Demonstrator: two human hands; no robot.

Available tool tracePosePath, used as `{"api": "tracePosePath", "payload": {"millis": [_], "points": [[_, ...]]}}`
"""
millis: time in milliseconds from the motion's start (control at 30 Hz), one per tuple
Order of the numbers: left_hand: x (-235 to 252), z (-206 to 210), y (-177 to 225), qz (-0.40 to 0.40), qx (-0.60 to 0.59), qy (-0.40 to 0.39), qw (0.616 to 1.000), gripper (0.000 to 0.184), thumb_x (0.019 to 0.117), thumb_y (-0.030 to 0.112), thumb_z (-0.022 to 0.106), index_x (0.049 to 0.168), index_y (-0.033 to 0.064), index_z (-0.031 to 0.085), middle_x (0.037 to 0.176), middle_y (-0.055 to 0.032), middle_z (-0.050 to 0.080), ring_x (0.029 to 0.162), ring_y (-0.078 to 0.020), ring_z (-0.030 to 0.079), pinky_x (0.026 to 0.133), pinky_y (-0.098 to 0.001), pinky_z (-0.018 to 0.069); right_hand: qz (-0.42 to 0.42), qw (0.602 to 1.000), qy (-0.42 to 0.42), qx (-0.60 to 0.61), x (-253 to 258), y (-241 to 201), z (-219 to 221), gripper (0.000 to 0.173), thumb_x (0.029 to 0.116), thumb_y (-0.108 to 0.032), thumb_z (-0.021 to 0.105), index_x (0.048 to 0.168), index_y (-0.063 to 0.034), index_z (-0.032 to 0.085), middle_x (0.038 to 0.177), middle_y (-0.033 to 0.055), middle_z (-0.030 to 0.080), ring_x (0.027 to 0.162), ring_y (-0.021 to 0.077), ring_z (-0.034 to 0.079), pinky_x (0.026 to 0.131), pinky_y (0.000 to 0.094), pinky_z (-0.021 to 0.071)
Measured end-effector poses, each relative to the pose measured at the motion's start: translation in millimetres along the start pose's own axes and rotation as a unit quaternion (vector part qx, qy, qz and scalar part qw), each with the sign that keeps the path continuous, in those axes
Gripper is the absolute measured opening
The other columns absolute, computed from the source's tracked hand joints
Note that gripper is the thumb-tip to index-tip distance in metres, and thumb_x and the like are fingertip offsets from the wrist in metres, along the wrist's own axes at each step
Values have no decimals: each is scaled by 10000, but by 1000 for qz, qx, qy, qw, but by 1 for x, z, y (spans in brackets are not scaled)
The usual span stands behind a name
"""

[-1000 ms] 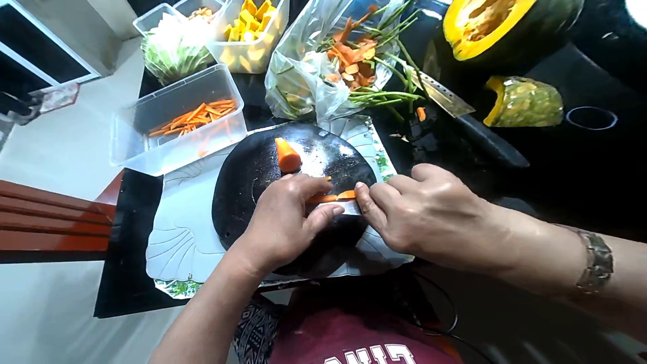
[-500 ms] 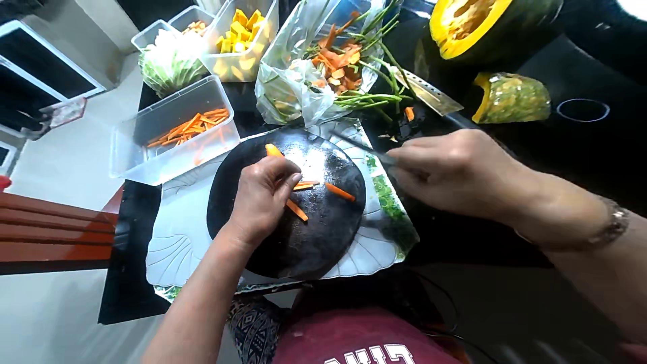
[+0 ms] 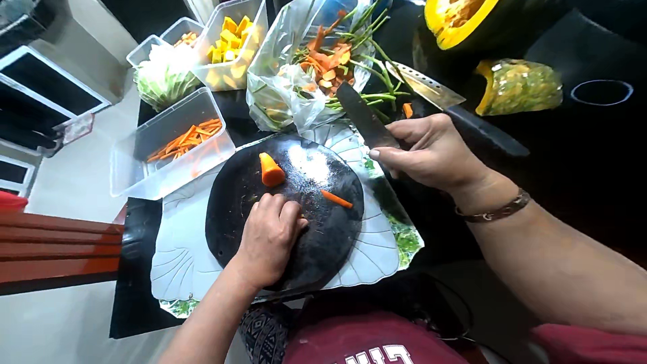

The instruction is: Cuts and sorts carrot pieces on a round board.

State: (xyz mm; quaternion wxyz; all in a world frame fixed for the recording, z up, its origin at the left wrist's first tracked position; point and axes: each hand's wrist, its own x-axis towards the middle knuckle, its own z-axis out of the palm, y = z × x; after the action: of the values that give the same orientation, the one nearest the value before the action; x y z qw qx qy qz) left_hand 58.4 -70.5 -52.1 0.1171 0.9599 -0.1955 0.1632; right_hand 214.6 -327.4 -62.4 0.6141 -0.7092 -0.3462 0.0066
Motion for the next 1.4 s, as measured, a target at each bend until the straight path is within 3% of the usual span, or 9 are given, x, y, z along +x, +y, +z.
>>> {"api": "tracePosePath", "payload": {"millis": [167,367,433,533,700,833,1000,1233,1400], "points": [[0,0,11,18,88,39,995,403,1018,328,566,749,31,602,685,-100,538,582,-243,586,495,-327,478,53,998,-7,32,-1,4,-3,99,868,-12,638,870,-99,684,640,-100,626,477,-40,534,446,139,477],[11,1,6,22,-47,69,996,339,982,248,663,767,-8,604,706,-103,560,572,-165,553,518,-252,474,50,998,-26,29,-3,3,-1,109,866,11,635,866,-83,689,649,-83,639,452,-36,514,421,129,457],[27,-1,7,17,-113,56,992,273,949,228,704,830,-13,652,722,-91,587,600,-141,561,551,-238,486,52,998,-25,28,-3,2,-1,110,865,12,637,873,-82,694,658,-85,642,457,-39,512,425,127,456],[54,-10,11,-5,-135,-60,989,285,925,183,732,1164,29,746,804,-104,633,654,-201,610,606,-353,536,58,998,-25,14,-5,2,-4,82,875,-15,644,896,-75,696,653,-70,637,458,-22,521,424,147,466],[72,-14,17,-5,-65,-176,982,187,1005,130,590,948,-1,711,885,-157,662,741,-298,682,637,-447,556,53,998,-19,-13,-4,7,-6,61,852,-100,657,884,-127,702,629,-95,633,468,-19,548,448,156,491],[69,-19,17,14,-57,-190,980,212,1009,106,552,943,-49,680,945,-193,677,759,-315,690,645,-442,546,68,997,-22,-1,-5,8,-4,74,852,-98,652,874,-158,690,619,-128,626,474,-44,546,462,133,484],[57,-23,4,32,-71,-126,989,169,957,86,608,885,-45,686,850,-168,672,680,-281,676,593,-409,540,72,997,-16,25,-6,11,-4,83,851,-92,661,885,-152,707,637,-130,644,491,-42,561,476,128,490],[57,-22,2,19,-63,-153,986,146,956,65,591,904,-41,677,883,-179,673,711,-301,682,610,-426,542,88,996,-13,16,-5,11,-3,87,845,-87,656,859,-163,697,631,-125,640,486,-39,557,469,126,482],[54,-34,-16,7,-79,-66,995,131,938,72,628,864,-18,688,817,-128,657,661,-235,659,566,-393,544,75,997,-6,9,-6,10,-6,90,853,-96,656,868,-163,713,628,-130,638,486,-45,551,469,129,485]]}}
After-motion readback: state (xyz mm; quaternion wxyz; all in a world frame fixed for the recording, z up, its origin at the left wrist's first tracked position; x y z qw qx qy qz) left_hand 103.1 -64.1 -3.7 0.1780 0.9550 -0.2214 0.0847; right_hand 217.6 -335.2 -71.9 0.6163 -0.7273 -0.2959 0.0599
